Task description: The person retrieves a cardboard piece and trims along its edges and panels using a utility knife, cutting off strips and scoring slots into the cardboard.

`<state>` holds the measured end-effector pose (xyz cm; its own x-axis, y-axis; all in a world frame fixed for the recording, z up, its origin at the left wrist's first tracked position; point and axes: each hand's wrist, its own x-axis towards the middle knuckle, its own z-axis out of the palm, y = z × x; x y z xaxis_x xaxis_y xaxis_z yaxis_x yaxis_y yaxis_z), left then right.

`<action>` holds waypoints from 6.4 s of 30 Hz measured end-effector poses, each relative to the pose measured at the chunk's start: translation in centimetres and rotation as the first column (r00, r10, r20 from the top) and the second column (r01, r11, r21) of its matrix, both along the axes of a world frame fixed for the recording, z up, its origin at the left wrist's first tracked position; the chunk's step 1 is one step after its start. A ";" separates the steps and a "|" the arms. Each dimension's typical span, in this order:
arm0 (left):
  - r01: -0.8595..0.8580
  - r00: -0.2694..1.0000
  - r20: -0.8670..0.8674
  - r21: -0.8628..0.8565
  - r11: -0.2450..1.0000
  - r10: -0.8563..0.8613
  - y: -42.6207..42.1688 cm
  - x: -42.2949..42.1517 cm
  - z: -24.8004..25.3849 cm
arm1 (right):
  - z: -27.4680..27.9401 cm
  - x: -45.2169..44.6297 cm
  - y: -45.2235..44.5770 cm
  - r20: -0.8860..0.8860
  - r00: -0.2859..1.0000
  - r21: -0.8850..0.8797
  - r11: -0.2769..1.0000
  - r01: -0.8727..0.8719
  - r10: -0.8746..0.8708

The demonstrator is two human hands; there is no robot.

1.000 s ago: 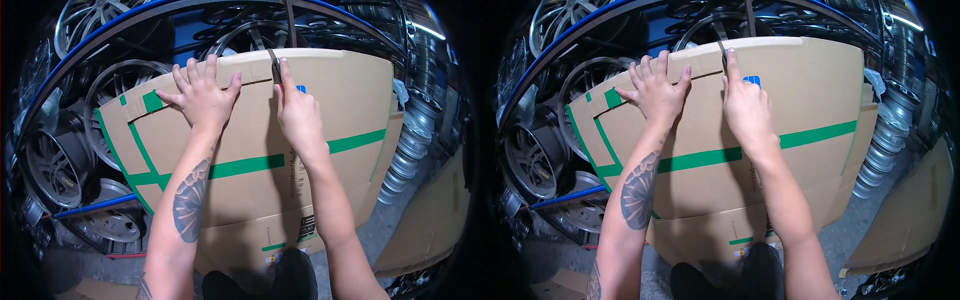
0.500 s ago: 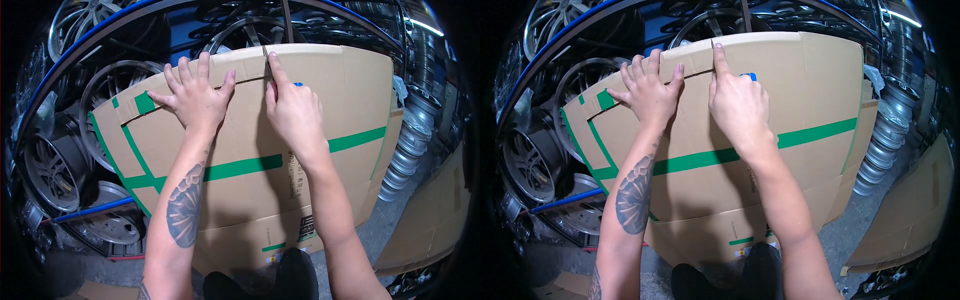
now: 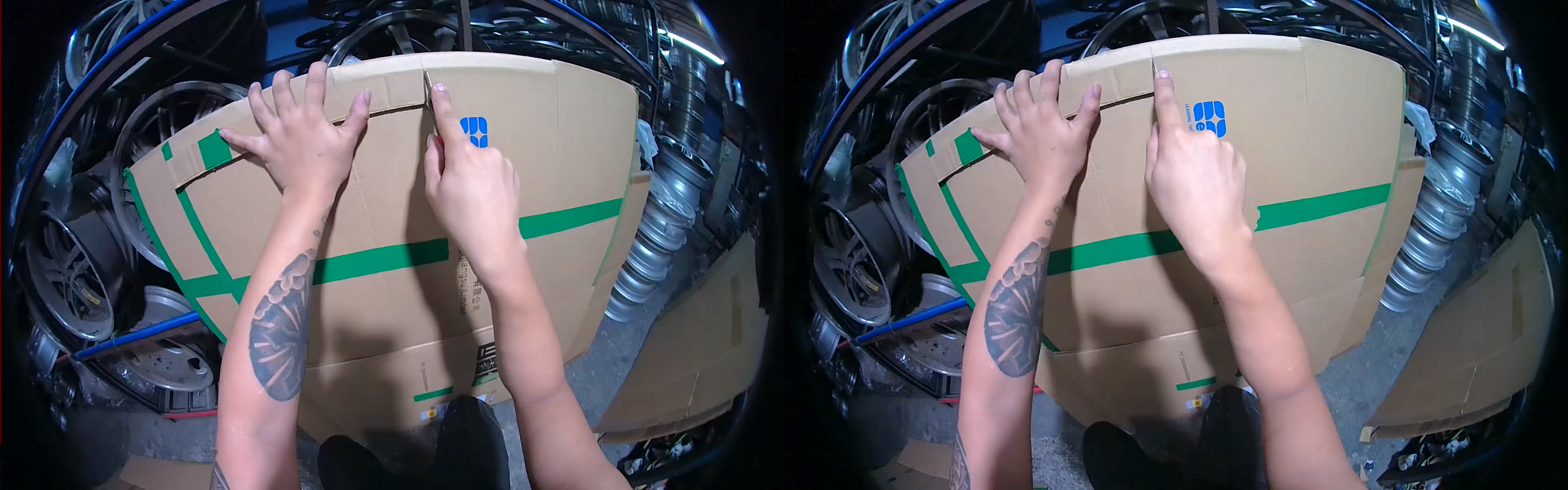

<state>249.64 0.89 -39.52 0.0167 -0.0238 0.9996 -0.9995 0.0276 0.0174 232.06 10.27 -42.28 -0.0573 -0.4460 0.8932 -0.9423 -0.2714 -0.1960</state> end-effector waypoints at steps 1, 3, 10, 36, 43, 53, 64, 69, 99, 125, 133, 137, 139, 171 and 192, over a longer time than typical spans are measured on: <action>0.003 1.000 0.000 -0.001 1.000 -0.003 0.0 0.0 0.0 | -0.1 0.0 0.1 0.000 1.000 0.001 1.000 0.004 -0.004; 0.010 1.000 0.000 -0.002 1.000 -0.010 0.1 0.0 0.0 | -0.3 0.0 0.2 -0.001 1.000 0.005 1.000 0.013 -0.013; 0.006 1.000 0.008 -0.026 1.000 -0.006 -0.1 -0.1 0.0 | -1.9 -0.3 -0.6 -0.015 1.000 -0.054 0.998 0.014 -0.015; 0.092 0.994 -0.057 0.027 0.995 -0.090 2.0 -0.9 -0.3 | -15.6 -0.1 0.9 0.034 0.999 -0.025 1.000 -0.014 0.015; 0.086 0.994 -0.067 0.002 0.996 -0.086 2.6 -2.1 -1.0 | -18.1 0.2 1.0 0.095 0.995 -0.034 0.999 -0.023 0.026; 0.065 0.998 -0.007 0.015 0.998 -0.065 2.7 -2.8 -0.3 | -19.4 -2.1 -2.7 0.118 0.983 -0.238 0.965 -0.108 0.140; 0.200 0.907 0.342 0.167 0.965 -0.247 2.6 -0.9 -10.2 | -19.5 -2.9 -2.2 0.132 0.975 -0.189 0.970 -0.151 0.177; 0.144 0.926 0.306 0.258 0.955 -0.222 4.0 -1.7 -16.4 | -19.5 -2.8 -2.1 0.132 0.975 -0.182 0.971 -0.154 0.180; 0.078 0.909 0.377 0.264 0.961 -0.177 5.2 -0.8 2.3 | -19.6 -2.7 -2.4 0.151 0.968 -0.191 0.967 -0.169 0.199; 0.326 0.787 0.471 0.230 0.917 -0.398 7.4 6.3 -20.2 | -19.3 -3.0 -2.8 0.067 0.985 -0.215 0.966 -0.143 0.160; 0.237 0.903 -0.313 0.934 -0.267 -0.294 21.6 21.1 -69.2 | -20.2 -3.7 -2.9 0.265 0.949 -0.030 0.985 -0.168 0.170; 0.262 0.957 -0.269 0.962 -0.074 -0.107 23.9 19.1 -77.8 | -20.0 -3.5 -2.8 0.286 0.943 -0.021 0.985 -0.174 0.173; 0.063 0.994 -0.073 0.992 -0.105 -0.087 23.9 17.2 -77.0 | -20.0 -3.6 -3.1 0.266 0.947 -0.011 0.983 -0.182 0.178; 0.270 0.457 0.754 0.389 0.881 -0.473 5.3 -3.3 -5.4 | -19.6 -4.3 -2.9 0.164 0.927 -0.210 0.930 -0.302 0.338; 0.198 0.817 0.430 0.417 0.887 -0.384 5.2 -5.2 -10.4 | -16.3 -5.7 1.5 0.131 0.973 0.168 0.963 -0.210 0.190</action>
